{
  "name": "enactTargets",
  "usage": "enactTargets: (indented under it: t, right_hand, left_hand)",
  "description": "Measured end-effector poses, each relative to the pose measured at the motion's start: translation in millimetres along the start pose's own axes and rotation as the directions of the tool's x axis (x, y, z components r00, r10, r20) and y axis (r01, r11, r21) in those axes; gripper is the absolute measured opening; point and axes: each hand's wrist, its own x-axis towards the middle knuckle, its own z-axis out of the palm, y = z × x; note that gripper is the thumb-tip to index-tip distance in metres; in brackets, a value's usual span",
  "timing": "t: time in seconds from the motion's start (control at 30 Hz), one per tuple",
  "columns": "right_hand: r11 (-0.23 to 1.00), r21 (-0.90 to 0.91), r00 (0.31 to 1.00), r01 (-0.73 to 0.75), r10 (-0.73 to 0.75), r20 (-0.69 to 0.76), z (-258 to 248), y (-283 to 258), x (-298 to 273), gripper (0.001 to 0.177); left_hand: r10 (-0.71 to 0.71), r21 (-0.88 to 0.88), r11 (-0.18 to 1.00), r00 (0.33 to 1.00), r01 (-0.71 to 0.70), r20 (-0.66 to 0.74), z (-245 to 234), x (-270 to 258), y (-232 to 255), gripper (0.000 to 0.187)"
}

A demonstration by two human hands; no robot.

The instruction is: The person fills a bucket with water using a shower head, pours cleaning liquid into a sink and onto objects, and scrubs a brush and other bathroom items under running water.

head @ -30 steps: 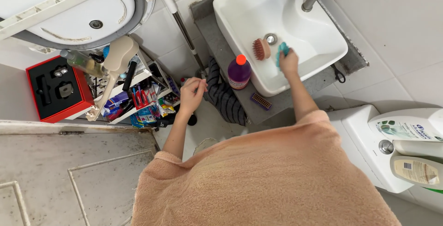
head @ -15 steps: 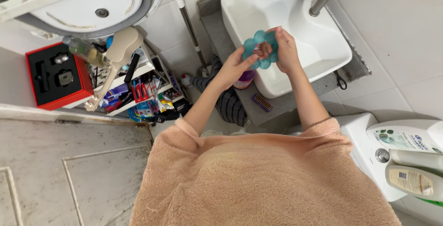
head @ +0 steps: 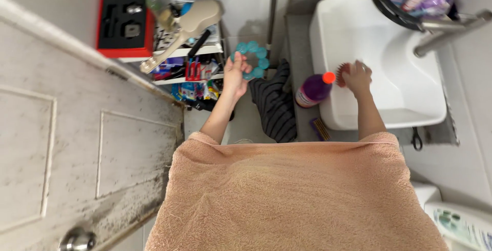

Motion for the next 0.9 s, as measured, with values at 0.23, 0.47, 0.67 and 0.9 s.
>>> enactTargets:
  t: [0.23, 0.47, 0.67, 0.9]
  right_hand:
    - [0.988, -0.102, 0.991, -0.119, 0.124, 0.044, -2.0, -25.7, -37.0, 0.093]
    - [0.785, 0.517, 0.893, -0.342, 0.443, -0.082, -9.7, -39.4, -55.8, 0.061]
    - [0.222, 0.930, 0.687, 0.294, 0.627, -0.367, -47.1, -37.5, -62.7, 0.057]
    - [0.237, 0.734, 0.466, 0.636, 0.641, -0.610, -122.3, -25.5, -69.5, 0.030]
  left_hand:
    - [0.431, 0.709, 0.669, 0.894, -0.222, -0.126, -91.6, 5.1, 70.5, 0.020]
    - [0.536, 0.976, 0.122, 0.840, -0.180, 0.088, -136.9, 56.8, 151.5, 0.030]
    - [0.518, 0.978, -0.187, 0.855, 0.089, 0.021, -165.2, 97.7, 172.7, 0.043]
    - [0.436, 0.891, -0.382, 0.898, 0.244, -0.060, -202.1, 131.4, 165.4, 0.049]
